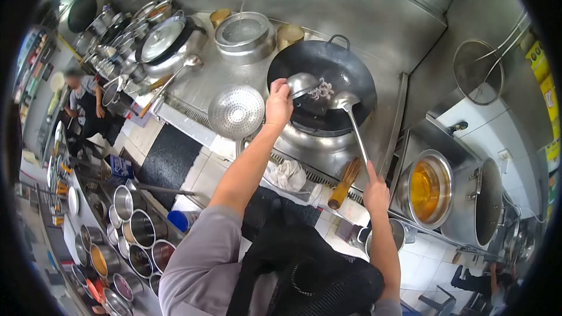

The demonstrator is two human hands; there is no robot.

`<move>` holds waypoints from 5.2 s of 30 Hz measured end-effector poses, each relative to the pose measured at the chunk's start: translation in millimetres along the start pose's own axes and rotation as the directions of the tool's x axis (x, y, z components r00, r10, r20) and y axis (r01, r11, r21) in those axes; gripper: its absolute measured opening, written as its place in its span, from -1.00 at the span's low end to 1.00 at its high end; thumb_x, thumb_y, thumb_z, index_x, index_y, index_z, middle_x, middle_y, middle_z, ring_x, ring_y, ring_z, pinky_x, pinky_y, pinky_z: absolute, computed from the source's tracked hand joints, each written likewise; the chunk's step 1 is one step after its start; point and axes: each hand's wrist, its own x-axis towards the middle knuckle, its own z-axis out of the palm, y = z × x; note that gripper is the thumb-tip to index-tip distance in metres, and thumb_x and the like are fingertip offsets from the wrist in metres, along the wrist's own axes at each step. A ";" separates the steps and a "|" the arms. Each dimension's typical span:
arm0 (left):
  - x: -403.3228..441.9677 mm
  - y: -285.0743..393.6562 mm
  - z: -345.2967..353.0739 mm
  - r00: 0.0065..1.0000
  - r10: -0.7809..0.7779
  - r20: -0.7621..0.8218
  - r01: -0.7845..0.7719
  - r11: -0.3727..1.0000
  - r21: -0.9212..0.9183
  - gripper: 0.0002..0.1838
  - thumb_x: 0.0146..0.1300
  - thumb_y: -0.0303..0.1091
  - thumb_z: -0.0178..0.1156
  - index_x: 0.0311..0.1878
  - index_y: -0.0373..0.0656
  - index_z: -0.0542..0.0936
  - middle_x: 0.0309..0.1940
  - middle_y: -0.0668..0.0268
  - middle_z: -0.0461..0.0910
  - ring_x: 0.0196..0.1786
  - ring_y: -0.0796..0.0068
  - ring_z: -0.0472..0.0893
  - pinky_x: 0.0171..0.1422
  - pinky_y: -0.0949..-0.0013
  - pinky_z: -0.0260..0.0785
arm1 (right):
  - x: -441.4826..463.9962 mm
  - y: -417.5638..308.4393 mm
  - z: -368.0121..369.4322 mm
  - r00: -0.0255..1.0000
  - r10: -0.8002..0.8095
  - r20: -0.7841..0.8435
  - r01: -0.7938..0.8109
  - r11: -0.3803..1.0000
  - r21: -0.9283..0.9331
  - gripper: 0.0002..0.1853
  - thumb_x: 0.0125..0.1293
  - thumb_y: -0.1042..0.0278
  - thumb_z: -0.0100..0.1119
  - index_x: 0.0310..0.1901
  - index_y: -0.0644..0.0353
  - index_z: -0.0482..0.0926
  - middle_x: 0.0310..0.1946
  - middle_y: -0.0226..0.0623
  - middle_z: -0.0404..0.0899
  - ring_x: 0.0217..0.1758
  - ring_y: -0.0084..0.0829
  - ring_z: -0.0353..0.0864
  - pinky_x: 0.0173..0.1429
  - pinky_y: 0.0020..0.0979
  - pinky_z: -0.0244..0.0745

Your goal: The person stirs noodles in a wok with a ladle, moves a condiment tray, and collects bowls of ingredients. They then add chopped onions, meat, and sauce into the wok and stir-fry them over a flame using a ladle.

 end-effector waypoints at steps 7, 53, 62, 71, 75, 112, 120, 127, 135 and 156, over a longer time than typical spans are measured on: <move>74.1 -22.0 51.4 0.956 0.292 -0.018 -0.292 0.956 0.004 -0.78 0.04 -0.63 0.27 -0.21 -0.20 0.56 0.25 0.14 0.53 0.13 -0.04 0.66 0.10 0.03 0.61 | -15.6 3.7 -15.4 0.998 0.036 -0.051 -0.048 0.964 -0.263 -0.26 0.38 0.54 0.09 0.57 -0.30 0.32 -0.17 -0.09 0.60 -0.24 0.08 0.72 -0.11 0.10 0.63; -604.1 202.0 -628.3 -0.373 -0.249 -0.894 0.428 0.809 -0.404 -0.65 0.40 -0.32 0.36 -0.05 -0.33 0.40 -0.17 0.17 0.55 -0.17 0.36 0.67 -0.03 0.25 0.73 | 122.2 109.9 -14.1 0.894 -0.280 0.350 -0.034 0.737 0.675 -0.41 0.52 0.41 0.15 0.54 0.07 0.31 -0.54 -0.37 0.44 -0.66 -0.54 0.37 -0.62 -0.44 0.35; -845.3 147.2 -613.5 -0.852 -0.193 -0.487 0.162 0.787 -0.595 -0.50 0.40 -0.51 0.24 0.24 -0.68 0.32 0.24 -0.20 0.39 0.07 -0.11 0.64 0.07 0.00 0.80 | 180.3 26.5 52.5 0.934 -0.136 0.330 -0.142 0.706 0.693 -0.35 0.58 0.21 0.06 0.61 0.09 0.14 -0.58 -0.34 0.40 -0.73 -0.56 0.30 -0.72 -0.42 0.24; -850.9 154.3 -556.7 -0.807 0.143 -0.573 0.577 0.400 -0.713 -0.46 0.52 -0.12 0.14 0.18 -0.53 0.40 0.04 -0.12 0.49 0.00 0.02 0.57 0.08 0.05 0.54 | 100.1 94.2 49.2 0.547 -0.738 -0.396 0.741 0.646 -0.181 -0.37 0.60 0.17 0.06 0.60 0.05 0.16 -0.20 0.06 0.74 -0.24 0.08 0.76 -0.18 0.00 0.65; -824.1 155.5 -474.0 -0.379 0.195 -0.905 0.923 0.010 -0.384 -0.66 0.44 -0.28 0.13 -0.01 -0.45 0.43 -0.14 -0.08 0.48 -0.11 0.04 0.51 0.13 0.06 0.37 | -43.6 -71.5 -4.0 0.870 -0.388 0.305 0.060 0.696 0.715 -0.38 0.65 0.22 0.01 0.62 0.12 0.11 -0.47 -0.41 0.37 -0.65 -0.62 0.29 -0.65 -0.49 0.23; -917.8 167.0 -278.1 -0.714 -0.277 -0.643 0.686 -0.096 -0.721 -0.72 0.42 -0.35 0.23 0.03 -0.35 0.47 0.01 -0.02 0.48 0.02 0.11 0.57 0.22 0.13 0.42 | -351.8 -412.2 70.5 -0.388 -0.423 0.819 0.314 0.775 0.549 -0.31 0.62 0.26 0.02 0.67 0.12 0.03 -0.53 -0.48 0.38 -0.67 -0.63 0.39 -0.58 -0.49 0.37; -935.2 164.7 -271.4 -0.685 -0.503 -0.526 0.636 -0.061 -0.769 -0.81 0.41 -0.36 0.20 -0.07 -0.26 0.49 -0.32 0.17 0.54 -0.29 0.25 0.58 -0.16 0.16 0.50 | -284.1 -372.4 67.0 -0.595 -0.391 0.703 -0.365 0.910 0.196 -0.39 0.69 0.25 -0.06 0.67 -0.06 0.05 -0.48 -0.47 0.32 -0.71 -0.71 0.24 -0.63 -0.53 0.31; -736.5 212.2 -363.8 -0.024 -0.961 0.274 0.882 -0.150 -0.447 -0.72 0.52 -0.20 0.25 -0.27 -0.17 0.52 -0.42 0.39 0.52 -0.38 0.60 0.48 -0.28 0.47 0.37 | -130.1 -230.9 -34.8 -0.409 -0.694 0.593 -0.756 0.622 0.206 -0.48 0.75 0.23 -0.28 0.65 -0.06 0.08 -0.46 -0.42 0.29 -0.75 -0.76 0.22 -0.75 -0.58 0.23; -448.1 181.2 -325.1 0.355 -0.846 0.398 0.928 0.371 -0.040 -0.74 0.53 -0.21 0.26 -0.02 -0.24 0.56 -0.34 0.41 0.58 -0.32 0.65 0.51 -0.21 0.48 0.40 | -39.8 -103.0 -131.9 0.542 -0.489 0.684 -0.600 0.345 0.722 -0.29 0.63 0.24 0.05 0.67 0.15 0.00 -0.52 -0.46 0.36 -0.71 -0.63 0.31 -0.68 -0.45 0.27; -149.1 75.8 -24.8 0.843 -0.013 0.538 -0.158 0.950 0.270 -0.16 0.27 -0.21 0.37 0.56 -0.24 0.27 0.64 0.15 0.13 0.72 0.04 0.02 0.64 -0.18 0.10 | 95.6 35.7 -69.8 0.911 -0.347 0.224 0.408 0.841 -0.355 -0.11 0.24 0.52 0.20 0.57 -0.51 0.27 -0.15 -0.12 0.66 -0.11 -0.03 0.77 0.05 -0.05 0.69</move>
